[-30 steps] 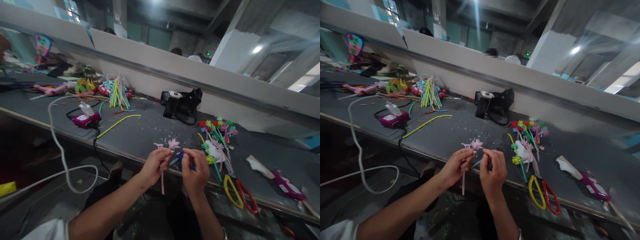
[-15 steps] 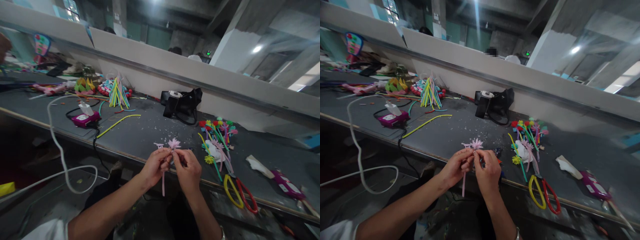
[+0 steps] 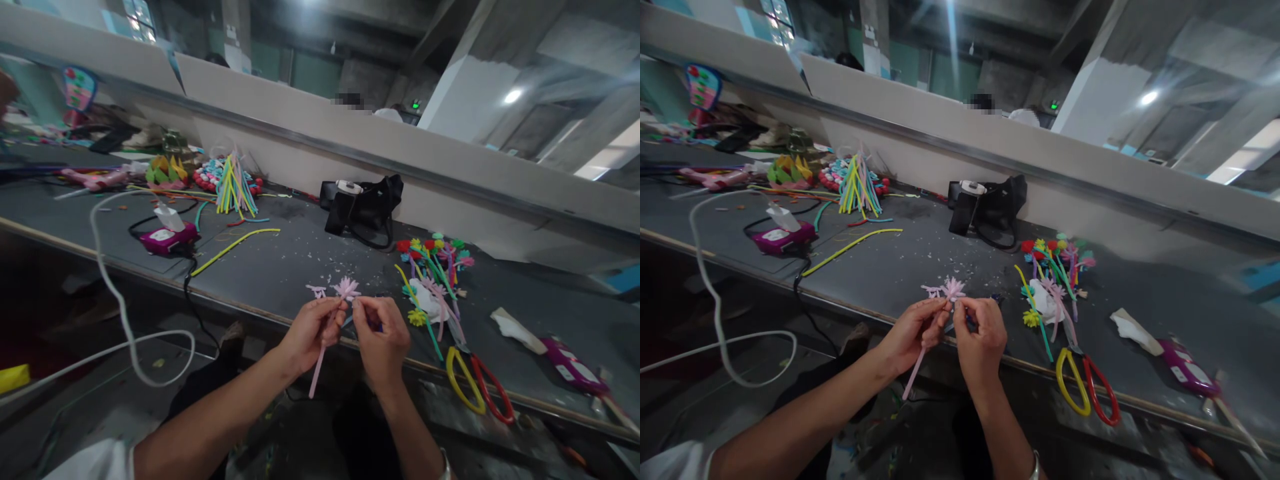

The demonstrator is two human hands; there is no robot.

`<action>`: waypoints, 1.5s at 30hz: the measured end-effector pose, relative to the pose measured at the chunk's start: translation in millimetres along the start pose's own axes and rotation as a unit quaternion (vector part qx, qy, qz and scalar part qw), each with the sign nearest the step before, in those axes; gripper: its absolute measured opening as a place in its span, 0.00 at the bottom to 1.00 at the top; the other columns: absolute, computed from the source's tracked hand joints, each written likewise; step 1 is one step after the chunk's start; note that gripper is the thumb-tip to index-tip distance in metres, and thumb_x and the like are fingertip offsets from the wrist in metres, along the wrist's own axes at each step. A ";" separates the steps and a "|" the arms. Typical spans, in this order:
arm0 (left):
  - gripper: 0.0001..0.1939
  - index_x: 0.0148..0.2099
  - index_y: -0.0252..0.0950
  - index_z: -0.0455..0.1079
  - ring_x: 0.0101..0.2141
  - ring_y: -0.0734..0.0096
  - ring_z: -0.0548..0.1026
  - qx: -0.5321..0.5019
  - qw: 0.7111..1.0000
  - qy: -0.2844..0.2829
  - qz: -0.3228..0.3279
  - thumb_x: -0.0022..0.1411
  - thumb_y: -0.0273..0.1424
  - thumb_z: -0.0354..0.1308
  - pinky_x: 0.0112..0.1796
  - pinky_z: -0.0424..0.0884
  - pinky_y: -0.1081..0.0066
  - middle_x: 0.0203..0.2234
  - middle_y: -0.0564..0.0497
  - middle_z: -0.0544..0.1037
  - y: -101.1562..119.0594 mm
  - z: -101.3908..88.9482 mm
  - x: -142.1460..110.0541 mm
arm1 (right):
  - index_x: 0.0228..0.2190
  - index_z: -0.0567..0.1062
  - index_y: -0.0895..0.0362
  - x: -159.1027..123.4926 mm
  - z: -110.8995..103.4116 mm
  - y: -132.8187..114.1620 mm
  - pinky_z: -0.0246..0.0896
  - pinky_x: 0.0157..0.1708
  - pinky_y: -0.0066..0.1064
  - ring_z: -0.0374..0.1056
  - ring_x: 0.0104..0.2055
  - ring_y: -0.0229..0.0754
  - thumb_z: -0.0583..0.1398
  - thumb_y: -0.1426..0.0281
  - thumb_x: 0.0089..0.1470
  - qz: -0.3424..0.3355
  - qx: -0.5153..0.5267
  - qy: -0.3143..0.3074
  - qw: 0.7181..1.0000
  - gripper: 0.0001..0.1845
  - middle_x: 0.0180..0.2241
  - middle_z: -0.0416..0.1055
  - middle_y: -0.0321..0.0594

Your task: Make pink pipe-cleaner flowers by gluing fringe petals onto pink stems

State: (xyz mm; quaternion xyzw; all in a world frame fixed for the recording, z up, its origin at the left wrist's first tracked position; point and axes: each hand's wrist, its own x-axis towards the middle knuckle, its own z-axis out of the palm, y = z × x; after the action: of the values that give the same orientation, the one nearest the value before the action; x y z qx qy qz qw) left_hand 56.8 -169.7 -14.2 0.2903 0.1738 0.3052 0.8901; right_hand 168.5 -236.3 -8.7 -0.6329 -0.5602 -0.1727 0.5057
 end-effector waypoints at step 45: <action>0.11 0.29 0.33 0.69 0.16 0.84 0.54 0.129 0.986 0.057 0.090 0.54 0.35 0.64 0.18 0.45 0.78 0.16 0.57 0.67 -5.1 6.3 -4.4 | 0.27 0.68 0.55 1.1 1.6 2.9 0.55 0.31 0.28 0.60 0.29 0.37 0.58 0.72 0.57 -0.013 -0.067 0.009 0.998 0.06 0.25 0.61 0.32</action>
State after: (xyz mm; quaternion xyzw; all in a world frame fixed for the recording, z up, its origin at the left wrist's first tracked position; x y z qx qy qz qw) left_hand 58.8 -178.4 -11.9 0.3993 0.2351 0.3753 0.8028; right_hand 170.8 -234.0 -9.8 -0.6565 -0.5511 -0.2218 0.4649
